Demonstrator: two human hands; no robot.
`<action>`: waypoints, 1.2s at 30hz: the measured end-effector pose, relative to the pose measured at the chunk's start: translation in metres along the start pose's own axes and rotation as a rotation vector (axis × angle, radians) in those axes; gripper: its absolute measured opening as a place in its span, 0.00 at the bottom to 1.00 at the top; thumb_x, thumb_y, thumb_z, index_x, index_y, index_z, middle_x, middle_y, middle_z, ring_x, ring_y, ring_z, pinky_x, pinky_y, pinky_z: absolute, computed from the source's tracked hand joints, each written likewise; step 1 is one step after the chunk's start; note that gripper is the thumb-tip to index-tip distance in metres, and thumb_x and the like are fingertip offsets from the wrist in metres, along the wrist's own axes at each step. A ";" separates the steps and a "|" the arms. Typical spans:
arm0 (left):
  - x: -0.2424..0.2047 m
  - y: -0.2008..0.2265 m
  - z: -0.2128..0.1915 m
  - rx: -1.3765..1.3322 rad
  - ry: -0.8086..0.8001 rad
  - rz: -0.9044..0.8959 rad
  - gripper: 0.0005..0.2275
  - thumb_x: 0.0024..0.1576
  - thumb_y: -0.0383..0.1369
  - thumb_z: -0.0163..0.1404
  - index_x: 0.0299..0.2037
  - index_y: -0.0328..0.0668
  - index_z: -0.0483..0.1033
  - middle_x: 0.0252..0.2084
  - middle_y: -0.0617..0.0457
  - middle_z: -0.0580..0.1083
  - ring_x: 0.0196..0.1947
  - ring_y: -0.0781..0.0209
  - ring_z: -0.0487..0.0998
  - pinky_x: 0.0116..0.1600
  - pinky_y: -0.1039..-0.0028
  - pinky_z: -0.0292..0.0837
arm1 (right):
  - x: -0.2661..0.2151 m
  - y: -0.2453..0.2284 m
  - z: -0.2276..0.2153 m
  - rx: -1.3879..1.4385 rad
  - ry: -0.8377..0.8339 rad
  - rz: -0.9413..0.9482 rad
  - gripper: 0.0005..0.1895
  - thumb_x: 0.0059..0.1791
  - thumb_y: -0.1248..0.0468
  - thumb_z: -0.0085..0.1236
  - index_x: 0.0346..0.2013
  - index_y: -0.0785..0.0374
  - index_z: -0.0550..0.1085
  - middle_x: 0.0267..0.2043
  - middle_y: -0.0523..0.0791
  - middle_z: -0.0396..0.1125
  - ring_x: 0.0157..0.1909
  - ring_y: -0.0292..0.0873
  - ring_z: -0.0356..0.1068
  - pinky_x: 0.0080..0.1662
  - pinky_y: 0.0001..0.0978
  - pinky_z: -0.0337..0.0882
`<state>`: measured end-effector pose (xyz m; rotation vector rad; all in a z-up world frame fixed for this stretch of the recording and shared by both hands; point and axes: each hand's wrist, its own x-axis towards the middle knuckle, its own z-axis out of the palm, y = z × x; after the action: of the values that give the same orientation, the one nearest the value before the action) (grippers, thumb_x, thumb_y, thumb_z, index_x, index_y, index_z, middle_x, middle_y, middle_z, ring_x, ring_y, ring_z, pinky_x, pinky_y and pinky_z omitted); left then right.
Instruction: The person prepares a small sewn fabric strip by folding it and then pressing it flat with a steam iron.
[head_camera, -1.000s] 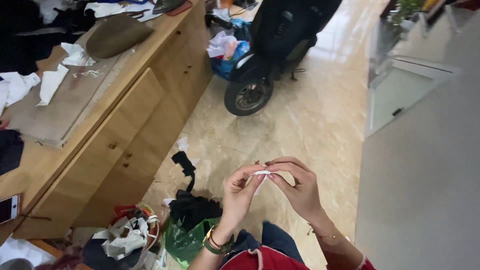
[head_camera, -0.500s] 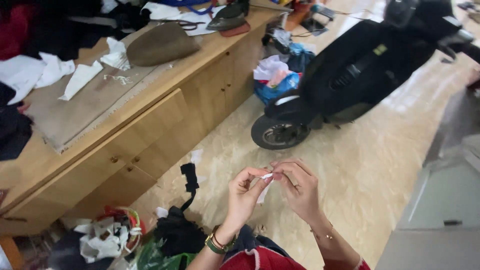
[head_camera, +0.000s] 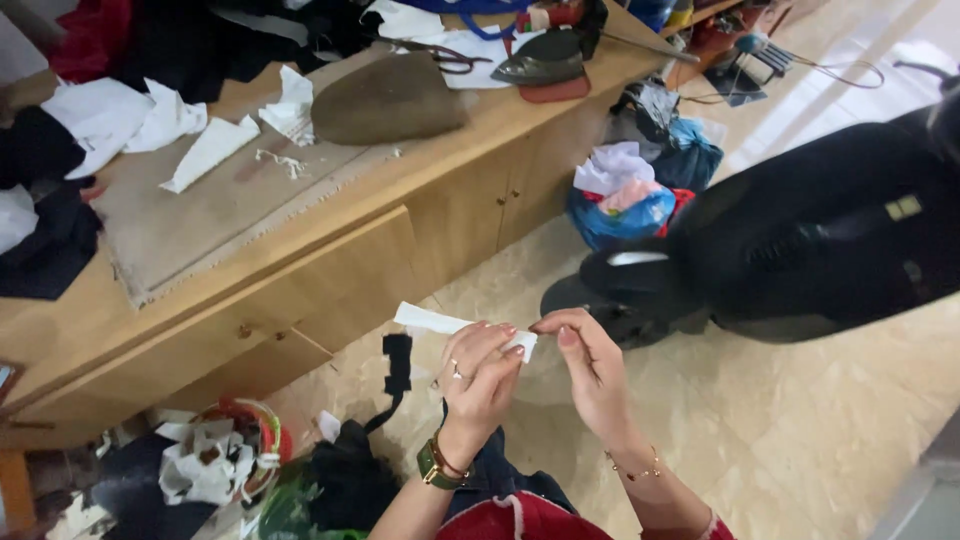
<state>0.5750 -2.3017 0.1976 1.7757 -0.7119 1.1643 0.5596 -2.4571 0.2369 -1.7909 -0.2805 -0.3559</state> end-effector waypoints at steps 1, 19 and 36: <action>0.003 -0.014 0.004 0.045 0.001 0.038 0.07 0.56 0.22 0.61 0.38 0.42 0.77 0.49 0.49 0.75 0.47 0.53 0.80 0.54 0.58 0.80 | 0.014 0.005 0.005 -0.005 -0.012 0.002 0.19 0.59 0.57 0.39 0.40 0.64 0.77 0.41 0.46 0.73 0.44 0.41 0.73 0.49 0.29 0.70; 0.128 -0.241 0.030 -0.369 -0.133 -0.681 0.05 0.60 0.26 0.54 0.44 0.40 0.80 0.44 0.51 0.82 0.45 0.59 0.82 0.58 0.67 0.75 | 0.265 0.090 0.113 0.020 -0.020 0.002 0.15 0.59 0.56 0.42 0.36 0.62 0.70 0.35 0.43 0.68 0.39 0.38 0.67 0.46 0.28 0.66; 0.196 -0.368 0.111 -0.286 -0.085 -1.116 0.03 0.58 0.29 0.59 0.36 0.44 0.87 0.31 0.59 0.73 0.33 0.69 0.71 0.35 0.81 0.61 | 0.455 0.172 0.117 0.131 -0.345 -0.088 0.05 0.52 0.68 0.55 0.37 0.62 0.78 0.39 0.45 0.74 0.43 0.40 0.74 0.47 0.28 0.73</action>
<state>1.0000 -2.2321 0.2267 1.5801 0.1243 0.2116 1.0542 -2.3845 0.2311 -1.7082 -0.6129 -0.0846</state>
